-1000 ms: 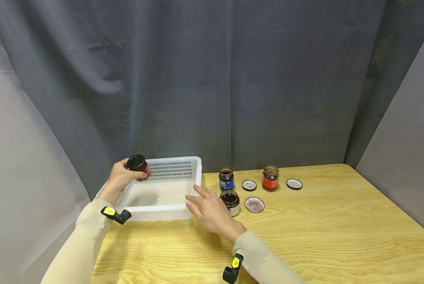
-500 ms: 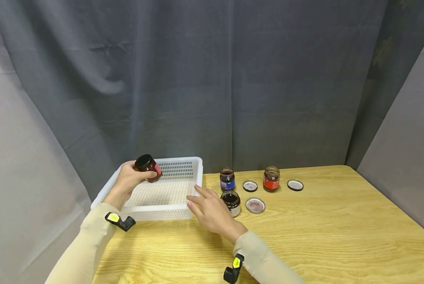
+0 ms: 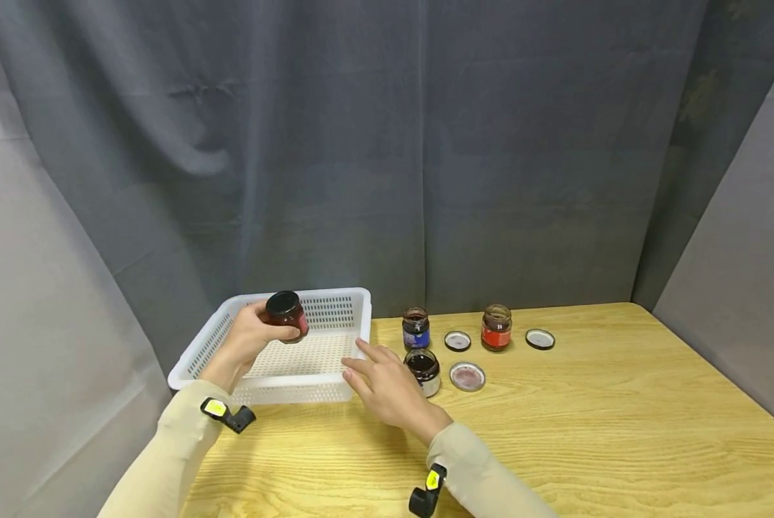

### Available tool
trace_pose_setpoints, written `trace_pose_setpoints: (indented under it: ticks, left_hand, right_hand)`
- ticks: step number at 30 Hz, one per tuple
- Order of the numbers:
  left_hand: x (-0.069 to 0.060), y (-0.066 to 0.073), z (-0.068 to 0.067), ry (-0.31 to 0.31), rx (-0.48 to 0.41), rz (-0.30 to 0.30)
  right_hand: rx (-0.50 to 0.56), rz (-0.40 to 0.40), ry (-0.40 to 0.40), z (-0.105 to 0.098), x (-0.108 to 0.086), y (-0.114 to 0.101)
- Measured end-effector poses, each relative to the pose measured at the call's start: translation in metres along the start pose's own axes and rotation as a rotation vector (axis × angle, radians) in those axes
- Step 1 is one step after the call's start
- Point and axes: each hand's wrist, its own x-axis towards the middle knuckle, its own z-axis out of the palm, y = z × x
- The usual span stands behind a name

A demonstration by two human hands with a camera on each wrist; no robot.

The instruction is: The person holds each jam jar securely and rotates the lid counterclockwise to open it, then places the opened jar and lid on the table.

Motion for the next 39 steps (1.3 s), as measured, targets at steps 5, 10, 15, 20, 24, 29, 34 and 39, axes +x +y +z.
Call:
trace_pose_setpoints:
  ticks: [5, 10, 15, 20, 24, 29, 34, 39]
  left_hand:
    - [-0.006, -0.001, 0.008, -0.029, -0.026, -0.002]
    - [-0.009, 0.0, 0.013, -0.039, -0.04, 0.028]
    - [-0.01, 0.003, 0.018, -0.048, -0.123, 0.041]
    - [-0.014, 0.004, 0.022, -0.047, -0.204, 0.041]
    - [-0.018, 0.003, 0.025, -0.048, -0.236, 0.047]
    - [-0.025, 0.004, 0.029, -0.057, -0.205, 0.041]
    - [-0.03, 0.006, 0.035, -0.066, -0.152, 0.049]
    - [-0.035, 0.008, 0.04, -0.086, -0.135, 0.065]
  right_hand:
    - [0.007, 0.003, -0.012, 0.001, 0.0, -0.001]
    - [0.001, -0.002, -0.014, 0.002, 0.001, -0.001]
    - [-0.003, 0.0, -0.009, 0.001, 0.002, -0.002]
    - [0.0, -0.004, -0.012, 0.002, 0.003, -0.002]
    - [0.025, 0.002, -0.034, 0.0, 0.003, -0.001]
    - [0.059, 0.017, -0.052, -0.002, 0.003, 0.001]
    - [0.074, 0.027, -0.068, -0.004, 0.003, 0.002]
    - [0.094, 0.023, -0.074, -0.005, 0.004, 0.003]
